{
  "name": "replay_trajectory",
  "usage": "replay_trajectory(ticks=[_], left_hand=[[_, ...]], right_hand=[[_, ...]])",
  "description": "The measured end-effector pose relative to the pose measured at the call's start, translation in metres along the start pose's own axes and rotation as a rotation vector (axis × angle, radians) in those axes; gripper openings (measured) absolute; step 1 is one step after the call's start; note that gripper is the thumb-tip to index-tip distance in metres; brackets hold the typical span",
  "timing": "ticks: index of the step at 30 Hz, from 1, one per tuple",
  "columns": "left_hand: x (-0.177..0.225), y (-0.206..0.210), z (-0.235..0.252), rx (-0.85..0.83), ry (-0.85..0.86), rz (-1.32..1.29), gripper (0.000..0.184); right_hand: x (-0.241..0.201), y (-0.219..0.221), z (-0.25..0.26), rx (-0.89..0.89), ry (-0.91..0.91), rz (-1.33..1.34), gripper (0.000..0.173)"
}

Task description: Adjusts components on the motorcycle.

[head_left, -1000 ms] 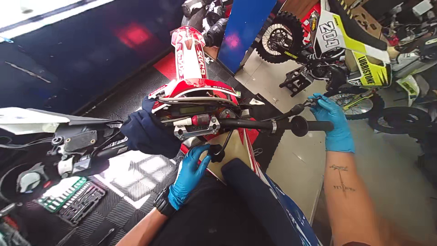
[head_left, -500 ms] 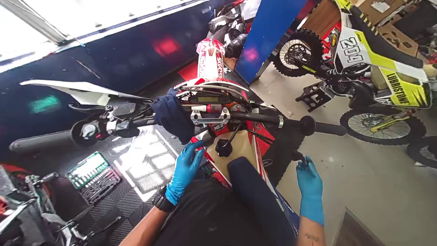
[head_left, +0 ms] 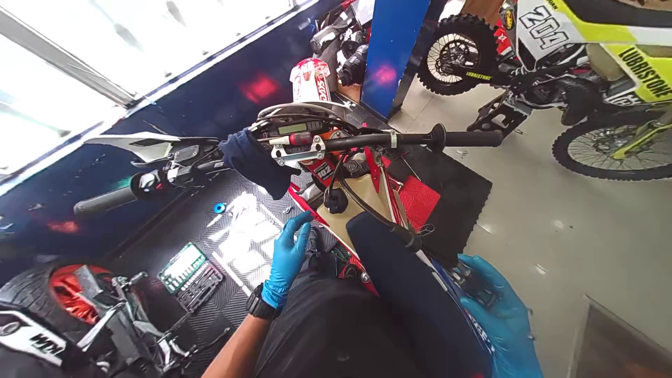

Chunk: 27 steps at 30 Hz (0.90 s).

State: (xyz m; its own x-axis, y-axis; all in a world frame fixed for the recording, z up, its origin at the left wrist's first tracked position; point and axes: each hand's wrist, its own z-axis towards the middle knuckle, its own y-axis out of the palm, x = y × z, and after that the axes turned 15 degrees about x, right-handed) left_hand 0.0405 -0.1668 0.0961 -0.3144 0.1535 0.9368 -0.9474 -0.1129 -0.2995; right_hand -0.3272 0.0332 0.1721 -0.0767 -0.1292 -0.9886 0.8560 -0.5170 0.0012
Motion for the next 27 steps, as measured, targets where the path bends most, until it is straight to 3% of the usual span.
replay_trajectory(ticks=[3,7,15,21,27], left_hand=[[0.006,-0.006,-0.016,0.043,-0.029,-0.02,0.041],[0.01,-0.018,-0.035,0.1,-0.069,0.001,0.041],[-0.001,-0.025,-0.068,0.12,-0.244,0.019,0.043],[-0.003,-0.028,-0.074,0.136,-0.252,-0.003,0.042],[0.003,-0.017,-0.073,0.067,-0.244,0.004,0.042]], right_hand=[[0.012,-0.007,-0.008,-0.078,0.002,-0.057,0.077],[0.033,-0.015,-0.02,-0.109,0.106,-0.055,0.068],[0.049,-0.028,-0.026,-0.374,0.15,-0.086,0.063],[0.047,-0.04,-0.023,-0.418,0.184,-0.094,0.042],[0.05,-0.008,-0.022,-0.5,0.244,-0.164,0.043]])
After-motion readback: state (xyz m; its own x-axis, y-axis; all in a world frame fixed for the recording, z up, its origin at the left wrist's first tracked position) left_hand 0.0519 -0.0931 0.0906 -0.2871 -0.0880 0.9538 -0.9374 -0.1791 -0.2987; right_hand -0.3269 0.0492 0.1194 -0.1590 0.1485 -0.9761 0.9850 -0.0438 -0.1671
